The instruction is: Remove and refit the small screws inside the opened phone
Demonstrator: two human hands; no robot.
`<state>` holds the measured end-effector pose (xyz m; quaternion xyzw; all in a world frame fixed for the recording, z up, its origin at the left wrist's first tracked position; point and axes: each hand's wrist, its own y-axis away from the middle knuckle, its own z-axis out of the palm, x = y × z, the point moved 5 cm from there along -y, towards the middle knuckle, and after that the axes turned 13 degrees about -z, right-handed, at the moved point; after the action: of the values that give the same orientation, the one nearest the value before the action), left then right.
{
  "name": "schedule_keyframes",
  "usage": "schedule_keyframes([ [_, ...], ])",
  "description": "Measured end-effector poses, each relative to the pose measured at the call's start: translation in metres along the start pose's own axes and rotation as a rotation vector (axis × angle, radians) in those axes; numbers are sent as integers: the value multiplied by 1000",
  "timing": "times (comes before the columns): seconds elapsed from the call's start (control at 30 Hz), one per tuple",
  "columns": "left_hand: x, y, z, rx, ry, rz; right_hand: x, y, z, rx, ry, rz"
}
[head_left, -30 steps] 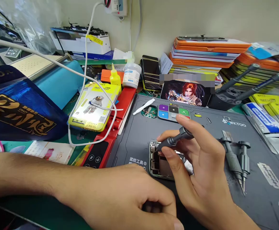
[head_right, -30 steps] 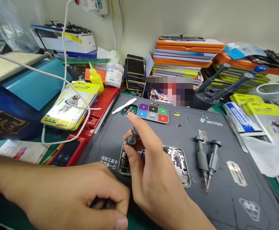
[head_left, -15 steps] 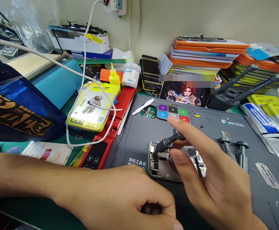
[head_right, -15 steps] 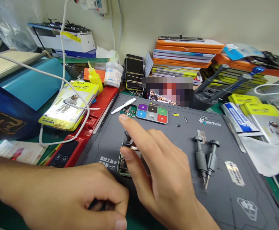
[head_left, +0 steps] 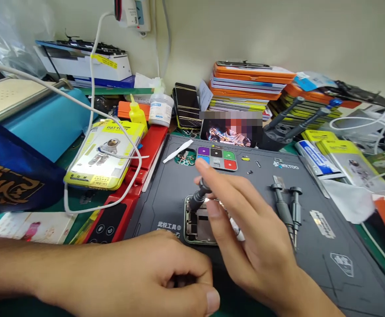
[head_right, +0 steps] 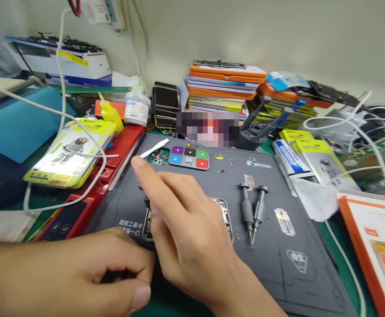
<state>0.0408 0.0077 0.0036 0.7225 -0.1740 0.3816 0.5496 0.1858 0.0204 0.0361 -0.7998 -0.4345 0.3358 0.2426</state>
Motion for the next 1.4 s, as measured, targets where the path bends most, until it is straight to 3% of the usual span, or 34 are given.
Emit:
schedule_keyframes([
  [0.17, -2, 0, 1, 24, 49, -22, 0, -2, 0, 30, 2, -30],
  [0.4, -21, -3, 4, 51, 159, -72, -1, -1, 6, -1, 28, -6],
  [0.57, -21, -4, 7, 19, 307, -9, 2, 5, 8, 44, -25, 47],
  [0.63, -20, -6, 9, -22, 402, 26, 2, 7, 2, 127, -84, 96],
  [0.73, -17, -11, 9, -67, 564, 76, 3, 11, -14, 410, -202, 249],
  [0.8, -14, -13, 3, -42, 677, 116, 4, 12, -22, 574, -265, 356],
  [0.87, -10, -14, -8, 61, 747, 149, 4, 9, -22, 632, -366, 407],
  [0.93, -7, -13, -20, 185, 828, 164, 6, 6, -20, 645, -454, 435],
  [1.03, -5, -11, -29, 273, 894, 161, 10, 6, -17, 654, -475, 465],
  [1.2, -3, -12, -28, 235, 921, 180, 12, 8, -16, 600, -429, 466],
  [1.4, -3, -12, -29, 236, 922, 185, 16, 9, -16, 633, -474, 494],
])
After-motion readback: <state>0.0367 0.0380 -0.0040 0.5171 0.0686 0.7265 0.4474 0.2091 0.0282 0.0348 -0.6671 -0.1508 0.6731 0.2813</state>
